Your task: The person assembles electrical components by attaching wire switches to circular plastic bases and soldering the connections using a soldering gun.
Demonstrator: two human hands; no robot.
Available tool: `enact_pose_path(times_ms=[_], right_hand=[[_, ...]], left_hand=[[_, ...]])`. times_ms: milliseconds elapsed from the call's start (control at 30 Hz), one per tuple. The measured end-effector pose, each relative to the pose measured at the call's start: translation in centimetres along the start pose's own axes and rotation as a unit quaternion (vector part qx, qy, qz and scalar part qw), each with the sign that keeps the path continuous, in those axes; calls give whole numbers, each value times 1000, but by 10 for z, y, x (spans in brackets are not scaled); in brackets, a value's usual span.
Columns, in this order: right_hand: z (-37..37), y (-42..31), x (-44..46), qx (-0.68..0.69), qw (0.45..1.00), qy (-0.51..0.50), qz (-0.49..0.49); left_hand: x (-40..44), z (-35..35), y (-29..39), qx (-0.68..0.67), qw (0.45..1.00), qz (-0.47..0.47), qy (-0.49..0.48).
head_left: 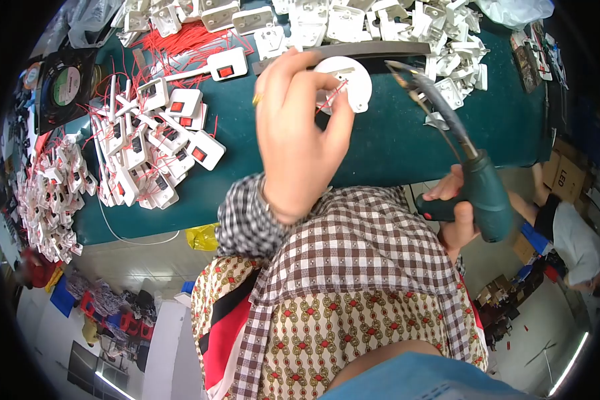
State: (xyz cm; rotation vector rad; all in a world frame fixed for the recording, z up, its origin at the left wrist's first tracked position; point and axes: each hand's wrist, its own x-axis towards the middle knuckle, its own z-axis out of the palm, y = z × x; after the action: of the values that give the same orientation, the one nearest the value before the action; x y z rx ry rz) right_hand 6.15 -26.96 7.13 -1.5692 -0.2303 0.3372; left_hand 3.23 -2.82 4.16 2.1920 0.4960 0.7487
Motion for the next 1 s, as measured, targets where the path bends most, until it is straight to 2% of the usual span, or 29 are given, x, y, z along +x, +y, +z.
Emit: enact_pose_path(times_ms=[33, 67, 133, 167, 200, 300, 400, 433, 533, 567, 633, 667, 733, 800, 833, 900, 1000], right_hand=[[-8, 3, 3, 21, 1000, 5, -9], [-17, 5, 6, 43, 999, 10, -19], [-33, 11, 14, 92, 995, 31, -18], [-40, 16, 20, 138, 989, 48, -12], [-47, 22, 26, 184, 981, 64, -7], [-75, 47, 45, 291, 954, 68, -14], [-93, 67, 58, 440, 898, 16, 1], [-95, 71, 62, 477, 879, 3, 14], [-87, 78, 65, 499, 866, 21, 14], [-93, 82, 69, 555, 831, -45, 5], [-94, 80, 67, 567, 822, -47, 8], [-102, 81, 67, 570, 820, -58, 4], [-103, 82, 67, 572, 818, -63, 3], [-102, 82, 67, 583, 809, -73, 6], [-105, 84, 67, 579, 811, -80, 4], [-105, 82, 67, 569, 819, -68, 2], [-104, 84, 76, 559, 825, -82, -4]], left_hand=[[-3, -7, 7, 14, 1000, -12, 10], [-4, -24, 11, 77, 997, 14, -15], [-13, -38, 11, 25, 996, -63, -64], [-11, -40, 10, 11, 989, -76, -127], [-9, -37, 6, -14, 987, -59, -146], [-8, -11, -10, -71, 987, -77, -123], [-10, -17, -13, -79, 989, -71, -107], [-12, -18, -16, -106, 989, -67, -76], [-19, -25, -17, -159, 983, -89, 4], [-19, -29, -12, -148, 985, -82, 25], [-22, -43, -2, -169, 983, -56, 54], [-20, -55, 8, -177, 983, 0, 56], [-20, -107, 17, -118, 991, -2, 56], [-12, -165, 3, 18, 983, 60, 170], [-12, -192, -13, 57, 971, 17, 232], [-5, -258, -60, 151, 944, -36, 292], [18, -340, -145, 219, 907, -154, 325]])
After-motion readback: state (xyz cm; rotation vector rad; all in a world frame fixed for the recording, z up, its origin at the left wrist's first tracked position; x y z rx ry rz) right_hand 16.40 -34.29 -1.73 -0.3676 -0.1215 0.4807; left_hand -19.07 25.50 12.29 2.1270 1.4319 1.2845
